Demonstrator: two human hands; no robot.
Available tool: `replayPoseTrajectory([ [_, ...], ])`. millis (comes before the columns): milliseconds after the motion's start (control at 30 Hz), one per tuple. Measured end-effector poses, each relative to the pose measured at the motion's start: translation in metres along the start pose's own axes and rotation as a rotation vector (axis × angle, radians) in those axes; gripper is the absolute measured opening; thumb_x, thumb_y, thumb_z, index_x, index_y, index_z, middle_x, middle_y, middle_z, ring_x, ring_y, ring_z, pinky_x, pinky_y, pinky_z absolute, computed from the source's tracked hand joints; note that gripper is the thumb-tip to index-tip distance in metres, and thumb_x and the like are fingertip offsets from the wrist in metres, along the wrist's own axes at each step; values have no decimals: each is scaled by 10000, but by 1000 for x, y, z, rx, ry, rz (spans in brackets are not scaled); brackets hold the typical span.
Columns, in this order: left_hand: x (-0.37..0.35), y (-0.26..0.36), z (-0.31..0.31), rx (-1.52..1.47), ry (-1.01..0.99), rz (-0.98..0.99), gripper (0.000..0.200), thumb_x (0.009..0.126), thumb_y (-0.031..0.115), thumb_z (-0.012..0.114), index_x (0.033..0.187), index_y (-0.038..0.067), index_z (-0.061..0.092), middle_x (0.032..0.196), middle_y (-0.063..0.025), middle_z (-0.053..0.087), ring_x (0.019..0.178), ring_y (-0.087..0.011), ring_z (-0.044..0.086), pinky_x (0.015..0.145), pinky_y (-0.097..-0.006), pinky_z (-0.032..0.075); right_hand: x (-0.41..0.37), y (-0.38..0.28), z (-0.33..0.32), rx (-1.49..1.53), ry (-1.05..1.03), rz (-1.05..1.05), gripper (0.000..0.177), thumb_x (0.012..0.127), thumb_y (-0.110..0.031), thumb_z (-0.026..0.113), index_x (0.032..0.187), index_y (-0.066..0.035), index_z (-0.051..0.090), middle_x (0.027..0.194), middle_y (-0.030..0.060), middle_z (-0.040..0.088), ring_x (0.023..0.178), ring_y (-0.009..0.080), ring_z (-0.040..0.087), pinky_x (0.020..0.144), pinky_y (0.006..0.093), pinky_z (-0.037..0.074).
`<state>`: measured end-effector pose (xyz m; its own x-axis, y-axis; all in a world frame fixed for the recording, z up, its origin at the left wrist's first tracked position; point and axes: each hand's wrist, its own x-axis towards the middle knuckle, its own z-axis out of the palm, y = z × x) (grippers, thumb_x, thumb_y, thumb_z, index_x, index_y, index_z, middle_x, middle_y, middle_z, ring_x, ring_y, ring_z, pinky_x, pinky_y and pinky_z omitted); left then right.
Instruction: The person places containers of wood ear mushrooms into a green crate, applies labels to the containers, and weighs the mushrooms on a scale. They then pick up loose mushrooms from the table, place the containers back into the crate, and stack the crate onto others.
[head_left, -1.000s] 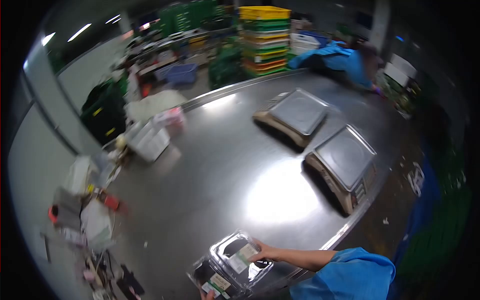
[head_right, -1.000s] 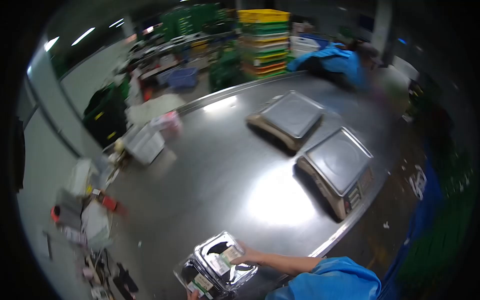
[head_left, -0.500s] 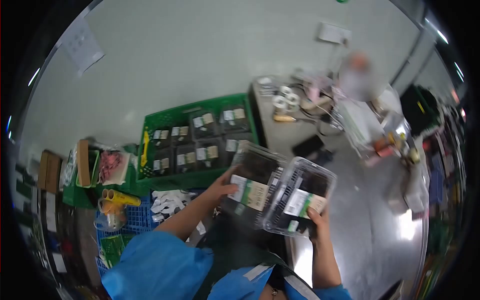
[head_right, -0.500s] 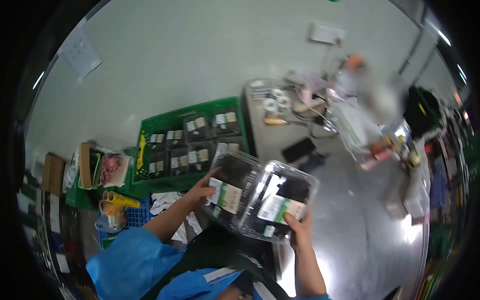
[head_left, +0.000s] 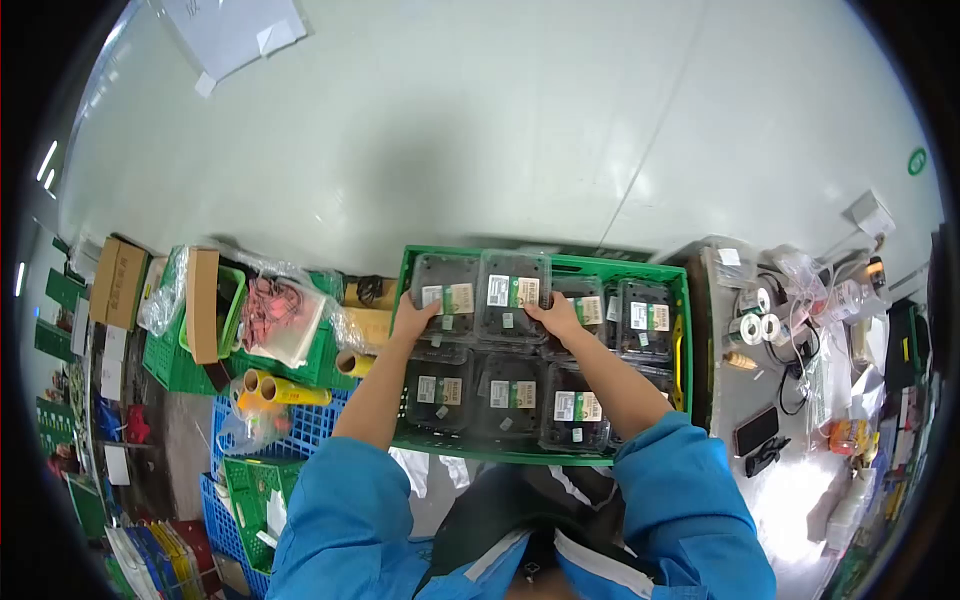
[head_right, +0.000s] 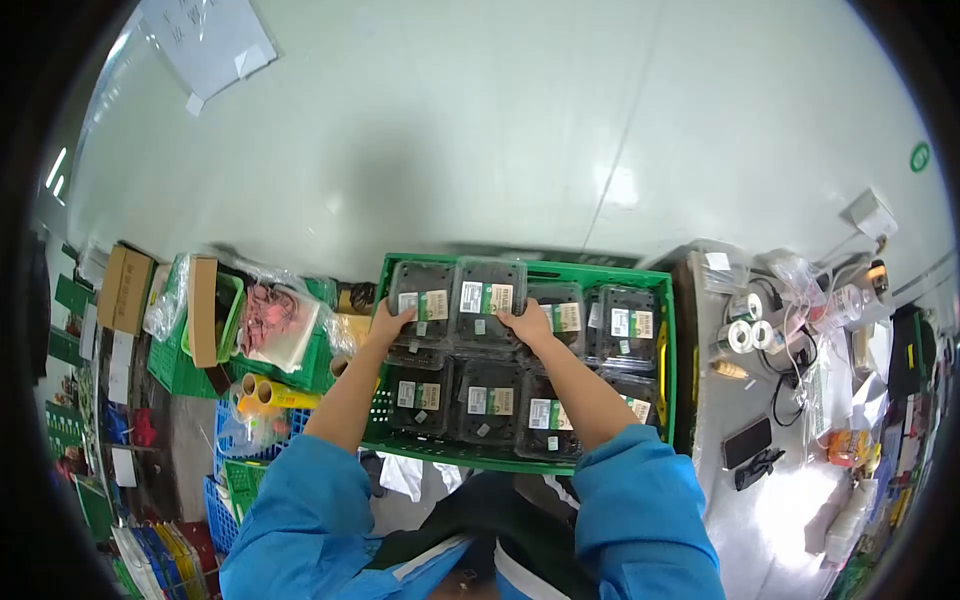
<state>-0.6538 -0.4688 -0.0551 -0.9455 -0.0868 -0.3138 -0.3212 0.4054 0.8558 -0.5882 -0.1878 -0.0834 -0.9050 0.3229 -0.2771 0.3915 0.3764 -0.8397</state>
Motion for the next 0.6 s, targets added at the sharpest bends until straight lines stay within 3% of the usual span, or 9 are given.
replayPoseTrajectory([
  [67, -20, 20, -13, 13, -183, -24, 764, 701, 395, 678, 1224, -62, 362, 1087, -178, 547, 987, -246, 533, 836, -326, 421, -36, -38, -13, 141, -170, 63, 615, 699, -397, 686, 1062, 55, 480, 976, 188, 587, 890, 232, 582, 743, 336, 461],
  [167, -50, -61, -35, 112, -321, -4, 851, 689, 379, 688, 1282, -64, 268, 1160, -231, 495, 1050, -293, 514, 872, -349, 411, -106, 0, -14, 215, -375, 179, 596, 715, -367, 672, 1105, 22, 446, 1025, 191, 566, 963, 250, 557, 787, 345, 451],
  [200, -92, -36, -50, 272, -371, -49, 902, 675, 388, 691, 1302, -65, 226, 1172, -251, 478, 1083, -312, 494, 894, -349, 399, -138, 32, -4, 102, -306, 92, 589, 745, -345, 665, 1130, 20, 409, 837, 83, 569, 638, 128, 535, 474, 266, 435],
  [267, -131, -81, -60, 339, -451, -40, 943, 653, 371, 701, 1316, -63, 191, 1179, -276, 461, 1115, -351, 463, 939, -355, 361, -198, 34, -7, -71, -444, 188, 665, 737, -317, 668, 1202, 16, 329, 911, 139, 591, 718, 202, 585, 572, 304, 476],
  [300, -144, -88, -66, 307, -563, -23, 899, 670, 341, 682, 1305, -72, 199, 1173, -287, 459, 1108, -362, 463, 948, -357, 356, -217, 51, 4, -229, -251, -128, 601, 744, -317, 649, 1166, 34, 403, 936, 183, 595, 786, 270, 604, 677, 353, 478],
  [367, -158, -95, -74, 448, -537, -32, 829, 696, 303, 657, 1290, -74, 218, 1197, -292, 425, 1109, -381, 447, 945, -377, 359, -209, 63, 2, -216, -399, 260, 558, 749, -416, 602, 1039, 51, 508, 944, 253, 581, 927, 372, 558, 805, 406, 437],
  [467, -162, -90, -63, 775, -342, 280, 746, 706, 198, 647, 1283, -48, 244, 1239, -260, 368, 1131, -401, 386, 932, -422, 359, -185, 43, 2, -575, -472, 107, 443, 770, -396, 579, 962, 3, 570, 861, 213, 604, 845, 375, 571, 728, 443, 450],
  [567, -143, -61, -62, 686, -159, 655, 665, 679, 132, 648, 1243, -16, 328, 1242, -225, 374, 1117, -409, 375, 967, -434, 304, -186, -14, -26, -485, -402, 22, 423, 760, -369, 576, 993, -15, 579, 923, 186, 607, 881, 317, 581, 774, 396, 452],
  [600, -143, -40, -66, 722, -29, 640, 644, 679, 115, 643, 1237, -11, 347, 1230, -224, 385, 1119, -406, 375, 969, -434, 297, -184, -8, -40, -342, -224, -65, 419, 751, -326, 602, 1010, 0, 553, 944, 197, 589, 907, 327, 562, 777, 403, 443],
])
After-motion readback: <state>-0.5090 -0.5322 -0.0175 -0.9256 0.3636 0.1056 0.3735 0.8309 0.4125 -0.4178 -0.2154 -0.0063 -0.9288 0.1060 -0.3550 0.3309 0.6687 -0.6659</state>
